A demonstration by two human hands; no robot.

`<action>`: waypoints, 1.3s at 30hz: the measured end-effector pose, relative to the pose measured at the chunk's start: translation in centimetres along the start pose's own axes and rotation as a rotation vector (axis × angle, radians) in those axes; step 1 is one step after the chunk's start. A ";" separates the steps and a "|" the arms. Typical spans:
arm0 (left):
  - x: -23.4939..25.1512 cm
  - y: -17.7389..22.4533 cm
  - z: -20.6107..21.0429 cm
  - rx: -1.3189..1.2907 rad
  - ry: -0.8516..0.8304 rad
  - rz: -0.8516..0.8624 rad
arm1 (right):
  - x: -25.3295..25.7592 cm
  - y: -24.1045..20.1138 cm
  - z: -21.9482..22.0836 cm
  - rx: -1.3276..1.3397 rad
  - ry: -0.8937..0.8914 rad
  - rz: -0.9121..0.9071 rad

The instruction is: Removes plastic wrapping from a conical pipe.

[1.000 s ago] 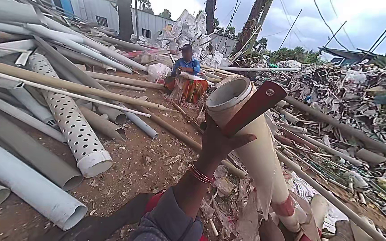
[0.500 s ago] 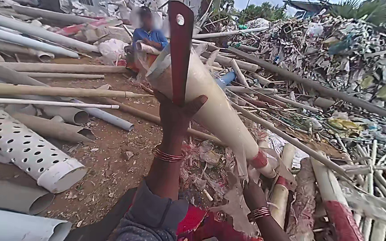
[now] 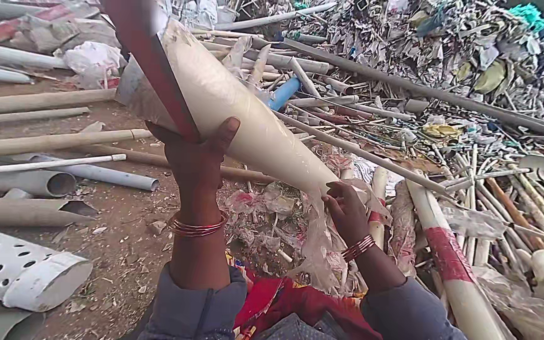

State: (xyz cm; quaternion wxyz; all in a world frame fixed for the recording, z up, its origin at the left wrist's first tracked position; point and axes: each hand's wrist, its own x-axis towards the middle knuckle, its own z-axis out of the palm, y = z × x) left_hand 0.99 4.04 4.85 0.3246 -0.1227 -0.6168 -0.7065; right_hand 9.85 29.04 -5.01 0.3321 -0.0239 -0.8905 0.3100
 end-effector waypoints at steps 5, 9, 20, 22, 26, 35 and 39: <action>-0.2 0.3 0.1 0.050 0.016 -0.007 | 3.6 -3.6 1.1 -0.188 -0.101 0.040; 0.2 0.1 0.2 0.024 0.024 -0.014 | 4.3 -3.2 1.6 -0.187 -0.157 -0.040; 2.4 -1.9 -1.2 -0.008 0.003 -0.039 | -4.2 6.0 3.9 -0.040 -0.160 0.009; 2.2 -2.1 -1.1 0.001 0.004 -0.048 | -5.1 8.4 3.0 -0.253 -0.576 0.298; 1.6 -0.9 0.0 0.014 0.009 -0.055 | -4.9 13.3 2.9 -0.301 -0.814 0.689; 0.2 0.5 -0.3 0.000 0.083 -0.088 | -3.2 9.4 0.7 -0.104 -0.560 0.527; -0.7 0.7 -0.8 0.012 0.142 -0.130 | -3.4 8.8 1.7 -0.113 -0.642 0.439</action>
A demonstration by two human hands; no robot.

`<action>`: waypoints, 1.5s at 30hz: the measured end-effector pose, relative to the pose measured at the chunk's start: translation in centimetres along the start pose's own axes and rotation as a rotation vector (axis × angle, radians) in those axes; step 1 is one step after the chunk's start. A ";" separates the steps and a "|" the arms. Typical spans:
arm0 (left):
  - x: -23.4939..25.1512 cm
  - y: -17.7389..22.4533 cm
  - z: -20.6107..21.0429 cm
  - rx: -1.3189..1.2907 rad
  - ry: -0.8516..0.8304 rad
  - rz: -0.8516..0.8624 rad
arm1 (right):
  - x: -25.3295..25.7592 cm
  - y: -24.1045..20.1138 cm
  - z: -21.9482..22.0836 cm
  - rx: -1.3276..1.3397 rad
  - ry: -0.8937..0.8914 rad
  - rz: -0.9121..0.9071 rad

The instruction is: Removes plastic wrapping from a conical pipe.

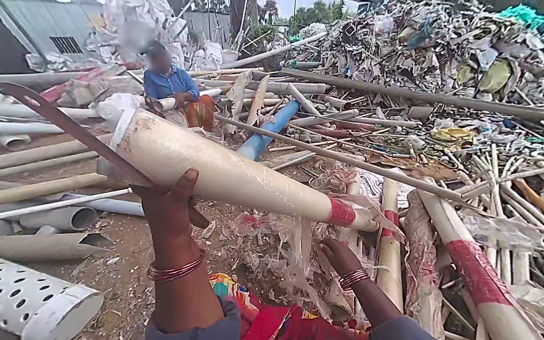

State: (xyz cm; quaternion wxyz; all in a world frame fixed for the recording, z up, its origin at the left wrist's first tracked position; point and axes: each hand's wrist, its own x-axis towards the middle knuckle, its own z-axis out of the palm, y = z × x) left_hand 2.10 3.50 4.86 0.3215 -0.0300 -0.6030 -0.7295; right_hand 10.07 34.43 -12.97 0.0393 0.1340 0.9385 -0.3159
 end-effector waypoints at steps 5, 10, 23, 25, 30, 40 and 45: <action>-1.8 -0.2 -1.4 -0.020 0.002 0.048 | -0.5 -1.3 -1.0 0.045 0.057 -0.015; -4.0 0.0 -2.9 -0.042 0.032 0.055 | -0.6 -1.7 -2.2 0.185 0.248 -0.058; -11.4 -3.3 -10.9 -0.142 0.036 0.098 | -1.6 -5.7 -1.3 0.210 0.257 -0.232; -12.9 -3.6 -12.3 -0.137 0.019 0.093 | -2.0 -6.4 -0.8 0.176 0.210 -0.257; -15.0 -3.0 -15.6 -0.152 -0.221 0.126 | -2.4 -7.0 -0.3 0.087 0.112 -0.274; -16.6 0.2 -14.3 -0.150 -0.148 0.016 | -3.3 -7.0 0.1 0.093 0.189 -0.297; -18.0 0.3 -15.5 -0.188 -0.181 -0.083 | -3.5 -6.8 1.7 0.109 0.254 -0.348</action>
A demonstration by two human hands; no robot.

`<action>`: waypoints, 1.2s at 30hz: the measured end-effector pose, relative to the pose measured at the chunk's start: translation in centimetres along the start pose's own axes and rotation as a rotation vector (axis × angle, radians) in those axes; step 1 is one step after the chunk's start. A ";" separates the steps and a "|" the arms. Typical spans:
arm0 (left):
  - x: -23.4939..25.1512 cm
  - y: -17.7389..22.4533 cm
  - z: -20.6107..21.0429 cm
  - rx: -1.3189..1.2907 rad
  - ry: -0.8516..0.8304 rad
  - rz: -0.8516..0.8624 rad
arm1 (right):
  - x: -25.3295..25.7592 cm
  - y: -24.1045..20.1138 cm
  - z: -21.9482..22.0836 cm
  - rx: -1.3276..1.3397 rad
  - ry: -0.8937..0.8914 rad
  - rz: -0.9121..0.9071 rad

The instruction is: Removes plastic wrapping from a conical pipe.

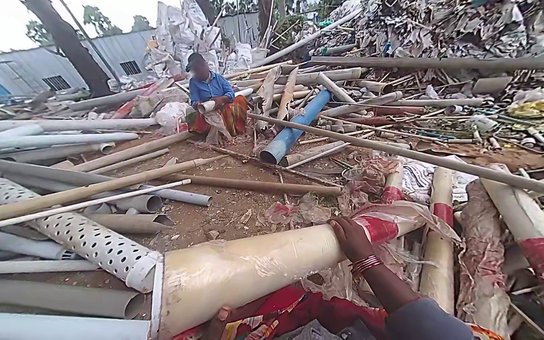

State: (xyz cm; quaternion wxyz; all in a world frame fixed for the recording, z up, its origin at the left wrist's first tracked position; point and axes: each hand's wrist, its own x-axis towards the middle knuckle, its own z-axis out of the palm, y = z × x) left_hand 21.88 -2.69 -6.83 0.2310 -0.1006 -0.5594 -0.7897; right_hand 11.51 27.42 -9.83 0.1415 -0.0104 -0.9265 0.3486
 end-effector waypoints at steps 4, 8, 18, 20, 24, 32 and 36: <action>-2.0 -0.5 -2.2 -0.039 0.008 -0.112 | -0.7 0.6 2.0 0.039 -0.016 -0.041; -4.5 -2.3 -4.9 -0.056 0.010 -0.103 | -1.7 1.5 3.9 0.083 0.017 -0.101; -5.6 -1.4 -5.3 -0.125 0.058 -0.194 | -3.1 1.9 5.2 0.074 0.046 -0.147; -5.9 -1.4 -5.4 -0.144 0.080 -0.196 | -3.3 1.9 5.4 0.063 0.046 -0.154; -6.2 -1.3 -5.5 -0.140 0.105 -0.215 | -3.6 1.9 5.9 0.049 0.034 -0.159; -6.3 -1.6 -5.9 -0.144 0.280 -0.324 | -3.5 1.5 7.2 0.025 -0.043 -0.161; -5.8 -1.4 -6.3 -0.183 0.327 -0.412 | -3.2 1.5 7.6 -0.001 -0.050 -0.186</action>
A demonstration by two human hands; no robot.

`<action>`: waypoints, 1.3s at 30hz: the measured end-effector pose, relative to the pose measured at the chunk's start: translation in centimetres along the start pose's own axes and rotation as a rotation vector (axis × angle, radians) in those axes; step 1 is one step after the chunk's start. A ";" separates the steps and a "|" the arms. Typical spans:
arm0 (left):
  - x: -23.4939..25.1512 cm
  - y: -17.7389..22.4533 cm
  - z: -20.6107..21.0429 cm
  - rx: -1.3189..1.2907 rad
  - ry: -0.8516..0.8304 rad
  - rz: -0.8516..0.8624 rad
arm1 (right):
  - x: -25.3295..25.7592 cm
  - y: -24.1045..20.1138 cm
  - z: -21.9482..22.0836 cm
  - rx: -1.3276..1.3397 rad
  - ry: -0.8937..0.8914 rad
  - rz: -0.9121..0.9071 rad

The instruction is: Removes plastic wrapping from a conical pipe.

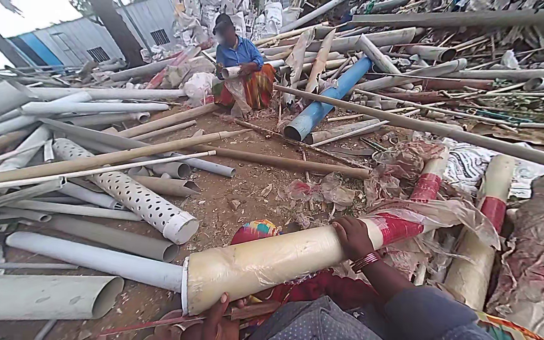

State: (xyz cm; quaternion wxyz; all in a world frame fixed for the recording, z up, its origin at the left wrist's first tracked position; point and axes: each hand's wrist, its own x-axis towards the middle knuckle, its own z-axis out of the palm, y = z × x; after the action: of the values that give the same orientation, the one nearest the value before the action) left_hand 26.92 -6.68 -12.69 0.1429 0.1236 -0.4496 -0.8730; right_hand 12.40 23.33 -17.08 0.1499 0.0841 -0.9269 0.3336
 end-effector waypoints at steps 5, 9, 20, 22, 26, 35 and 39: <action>0.1 1.6 0.5 0.016 0.071 -0.086 | 0.5 0.0 0.5 -0.014 -0.009 -0.027; 0.2 3.9 -0.4 0.102 0.102 -0.149 | 1.0 0.0 0.9 -0.035 -0.032 -0.031; 1.9 15.7 -4.0 0.422 0.143 0.166 | 2.5 0.1 1.9 -0.050 -0.090 -0.016; 2.4 16.8 -3.0 0.438 0.002 0.253 | 2.7 -0.1 1.9 -0.060 -0.107 0.005; 3.4 16.1 2.4 0.363 -0.276 0.235 | 3.0 -0.3 1.7 -0.060 -0.139 0.026; 6.6 8.6 20.4 0.179 -0.811 -0.012 | 4.0 -0.5 1.2 -0.081 -0.257 0.114; 8.6 2.9 27.6 0.378 -0.791 0.028 | 4.0 -0.8 0.8 -0.077 -0.298 0.136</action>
State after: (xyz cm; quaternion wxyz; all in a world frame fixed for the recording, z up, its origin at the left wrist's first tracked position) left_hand 9.84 9.27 4.49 -0.0534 -0.2023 -0.6232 -0.7536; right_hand 8.69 21.96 -15.90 -0.0090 0.0640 -0.9545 0.2912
